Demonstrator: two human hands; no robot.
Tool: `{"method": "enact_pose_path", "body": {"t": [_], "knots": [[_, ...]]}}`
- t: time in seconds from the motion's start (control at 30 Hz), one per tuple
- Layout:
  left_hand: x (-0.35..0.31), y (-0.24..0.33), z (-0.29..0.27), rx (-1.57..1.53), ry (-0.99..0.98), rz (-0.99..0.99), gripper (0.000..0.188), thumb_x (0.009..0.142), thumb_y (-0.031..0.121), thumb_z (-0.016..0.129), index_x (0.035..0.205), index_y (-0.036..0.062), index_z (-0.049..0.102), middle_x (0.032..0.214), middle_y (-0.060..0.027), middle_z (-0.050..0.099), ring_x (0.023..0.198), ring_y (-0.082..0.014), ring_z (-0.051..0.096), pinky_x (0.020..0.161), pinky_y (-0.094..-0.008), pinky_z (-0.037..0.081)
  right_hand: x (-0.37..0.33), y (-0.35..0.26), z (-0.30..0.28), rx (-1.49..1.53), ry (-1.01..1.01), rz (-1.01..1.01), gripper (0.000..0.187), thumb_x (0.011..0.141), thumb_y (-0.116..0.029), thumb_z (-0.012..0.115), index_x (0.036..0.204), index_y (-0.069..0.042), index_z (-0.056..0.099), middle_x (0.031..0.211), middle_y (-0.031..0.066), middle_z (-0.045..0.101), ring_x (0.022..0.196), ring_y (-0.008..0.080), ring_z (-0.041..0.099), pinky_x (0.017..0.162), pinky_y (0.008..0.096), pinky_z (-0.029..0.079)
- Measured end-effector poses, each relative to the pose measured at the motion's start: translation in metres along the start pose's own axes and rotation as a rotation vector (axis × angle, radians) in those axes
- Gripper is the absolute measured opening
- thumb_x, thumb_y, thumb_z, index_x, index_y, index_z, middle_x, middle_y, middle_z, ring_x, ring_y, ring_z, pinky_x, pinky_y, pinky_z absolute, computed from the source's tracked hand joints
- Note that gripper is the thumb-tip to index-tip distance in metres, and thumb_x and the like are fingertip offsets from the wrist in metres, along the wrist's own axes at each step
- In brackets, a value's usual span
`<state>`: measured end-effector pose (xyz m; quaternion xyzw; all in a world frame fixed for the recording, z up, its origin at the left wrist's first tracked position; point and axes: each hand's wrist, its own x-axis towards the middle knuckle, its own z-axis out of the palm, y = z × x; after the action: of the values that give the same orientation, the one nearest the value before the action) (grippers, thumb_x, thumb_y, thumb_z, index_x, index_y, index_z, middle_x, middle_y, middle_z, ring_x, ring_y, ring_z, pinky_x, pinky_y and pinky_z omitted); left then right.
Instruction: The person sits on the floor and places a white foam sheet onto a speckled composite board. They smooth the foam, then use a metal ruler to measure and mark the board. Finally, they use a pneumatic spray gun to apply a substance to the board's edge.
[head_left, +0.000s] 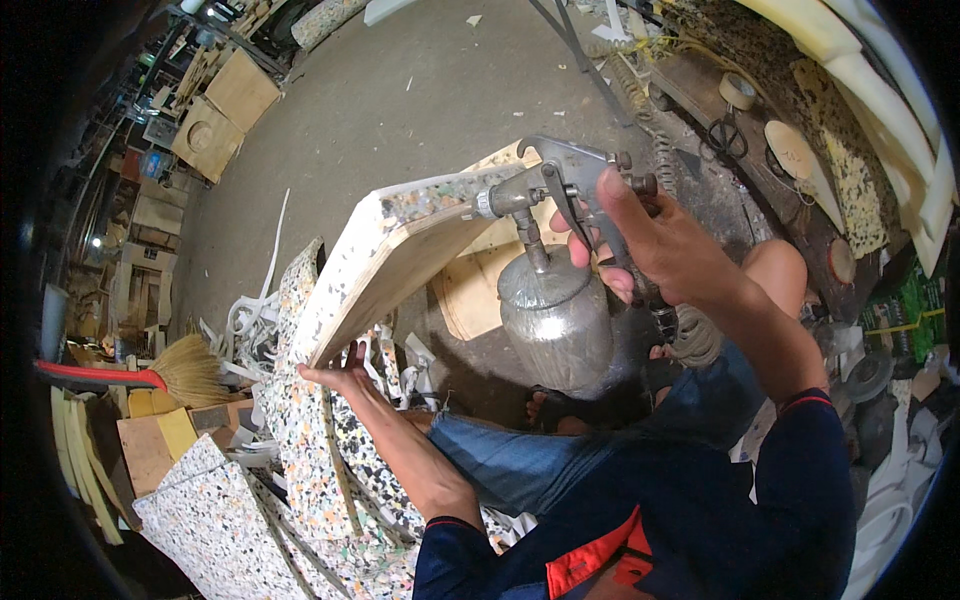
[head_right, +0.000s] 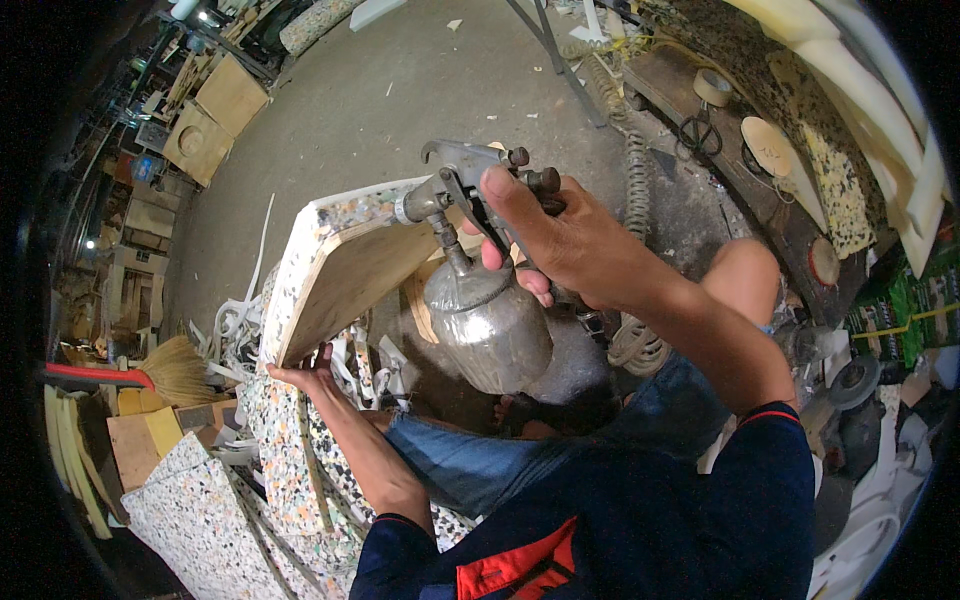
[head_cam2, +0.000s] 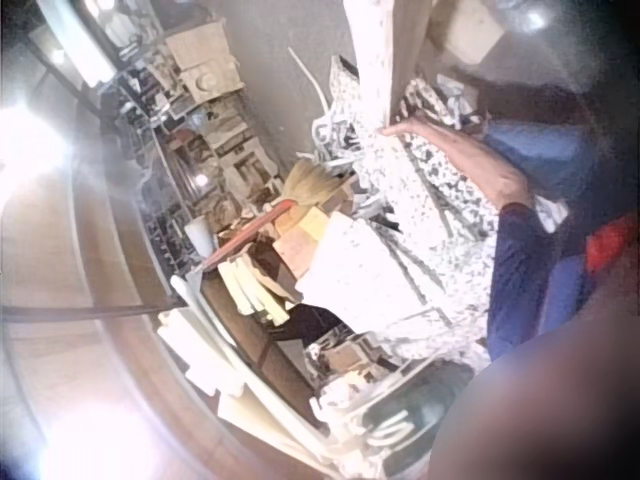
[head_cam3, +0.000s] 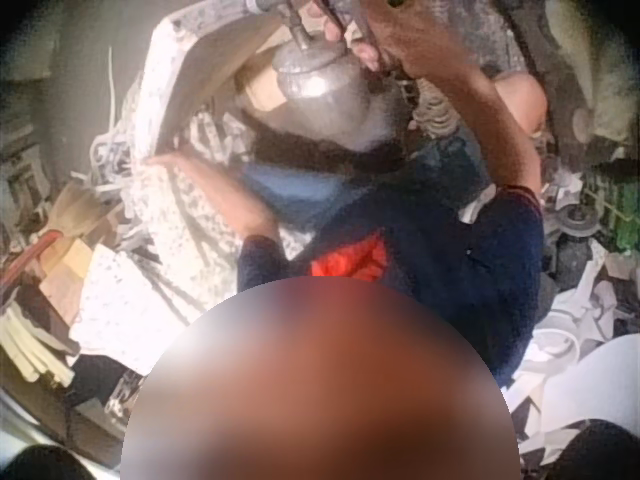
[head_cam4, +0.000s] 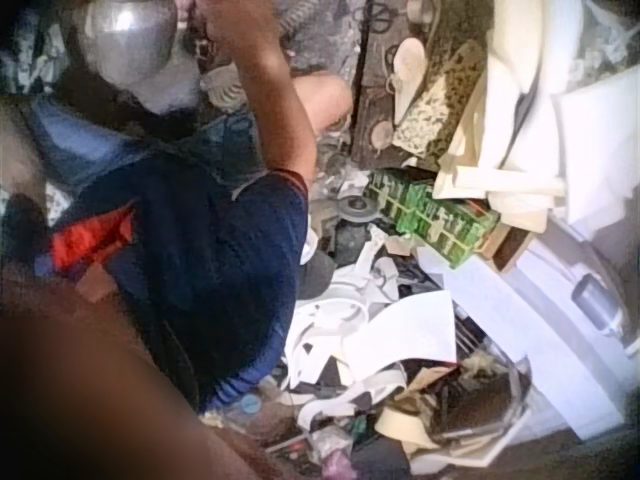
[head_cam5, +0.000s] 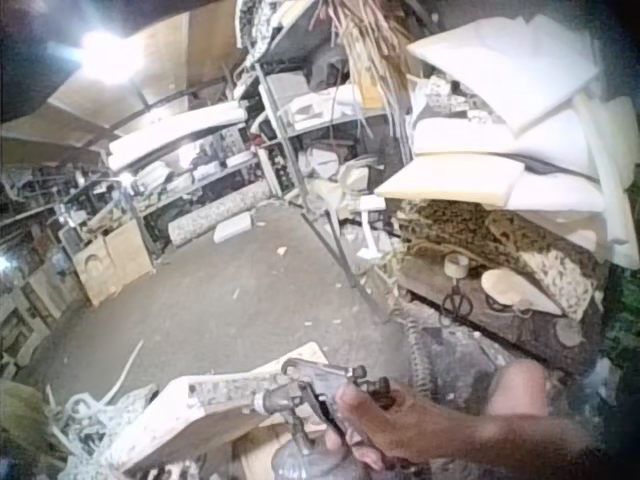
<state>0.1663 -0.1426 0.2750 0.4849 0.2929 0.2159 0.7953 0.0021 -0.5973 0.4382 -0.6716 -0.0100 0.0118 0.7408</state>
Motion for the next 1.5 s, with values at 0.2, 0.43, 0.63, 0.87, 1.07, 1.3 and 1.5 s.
{"method": "enact_pose_path", "body": {"t": [0.2,0.43,0.63,0.87,1.07,1.3,1.5], "knots": [[0.012,-0.006,-0.021,0.013,-0.002,-0.006,0.096,0.085,0.083,0.030,0.153,0.0162,0.039,0.151,-0.0234,0.037,0.126,-0.0469,0.046,0.091,-0.0681,0.046,0.014,0.014,-0.004,-0.024,0.068,0.044,0.067,0.105,-0.063,0.040,0.116,-0.003,0.065,0.079,0.0025,0.061,0.051,0.0058,0.045,0.045,0.0224,0.039],[0.021,-0.006,-0.025,-0.009,0.054,-0.035,0.092,0.084,0.080,0.032,0.150,0.0161,0.047,0.152,-0.0175,0.043,0.132,-0.0419,0.046,0.094,-0.0704,0.044,0.034,0.031,-0.016,-0.029,0.149,0.058,0.066,0.100,-0.067,0.049,0.098,-0.003,0.067,0.075,0.0021,0.060,0.049,0.0086,0.050,0.042,0.0254,0.042],[0.027,-0.008,-0.033,-0.001,0.051,-0.044,0.095,0.084,0.082,0.031,0.151,0.0172,0.044,0.152,-0.0168,0.044,0.131,-0.0413,0.047,0.093,-0.0715,0.043,0.049,0.053,-0.029,-0.078,0.195,0.116,0.065,0.100,-0.066,0.049,0.095,-0.003,0.066,0.074,0.0019,0.059,0.048,0.0095,0.050,0.042,0.0270,0.042],[0.024,-0.007,-0.032,-0.016,0.099,-0.012,0.091,0.083,0.078,0.034,0.151,0.0179,0.045,0.153,-0.0168,0.043,0.132,-0.0424,0.046,0.095,-0.0735,0.041,0.070,0.079,-0.043,-0.161,0.242,0.171,0.062,0.099,-0.063,0.053,0.085,-0.004,0.063,0.071,0.0029,0.059,0.048,0.0106,0.051,0.042,0.0290,0.043],[0.030,-0.009,-0.040,-0.025,0.092,0.014,0.096,0.080,0.080,0.043,0.149,0.0135,0.045,0.151,-0.0191,0.038,0.127,-0.0442,0.049,0.085,-0.0727,0.048,0.095,0.109,-0.056,-0.206,0.287,0.162,0.059,0.100,-0.058,0.055,0.077,-0.005,0.060,0.064,0.0023,0.056,0.046,0.0109,0.052,0.040,0.0289,0.043],[0.043,-0.012,-0.051,-0.053,0.145,0.003,0.092,0.083,0.078,0.042,0.150,0.0142,0.046,0.152,-0.0184,0.037,0.131,-0.0424,0.047,0.089,-0.0755,0.047,0.119,0.138,-0.071,-0.252,0.304,0.225,0.052,0.101,-0.054,0.056,0.087,-0.005,0.065,0.069,0.0012,0.060,0.046,0.0104,0.050,0.042,0.0285,0.040],[0.046,-0.013,-0.052,-0.084,0.170,-0.007,0.092,0.083,0.077,0.042,0.150,0.0138,0.046,0.154,-0.0185,0.037,0.133,-0.0421,0.045,0.092,-0.0764,0.045,0.144,0.162,-0.077,-0.412,0.340,0.199,0.051,0.100,-0.053,0.059,0.082,-0.006,0.064,0.061,0.0006,0.057,0.044,0.0103,0.050,0.042,0.0287,0.040]]}}
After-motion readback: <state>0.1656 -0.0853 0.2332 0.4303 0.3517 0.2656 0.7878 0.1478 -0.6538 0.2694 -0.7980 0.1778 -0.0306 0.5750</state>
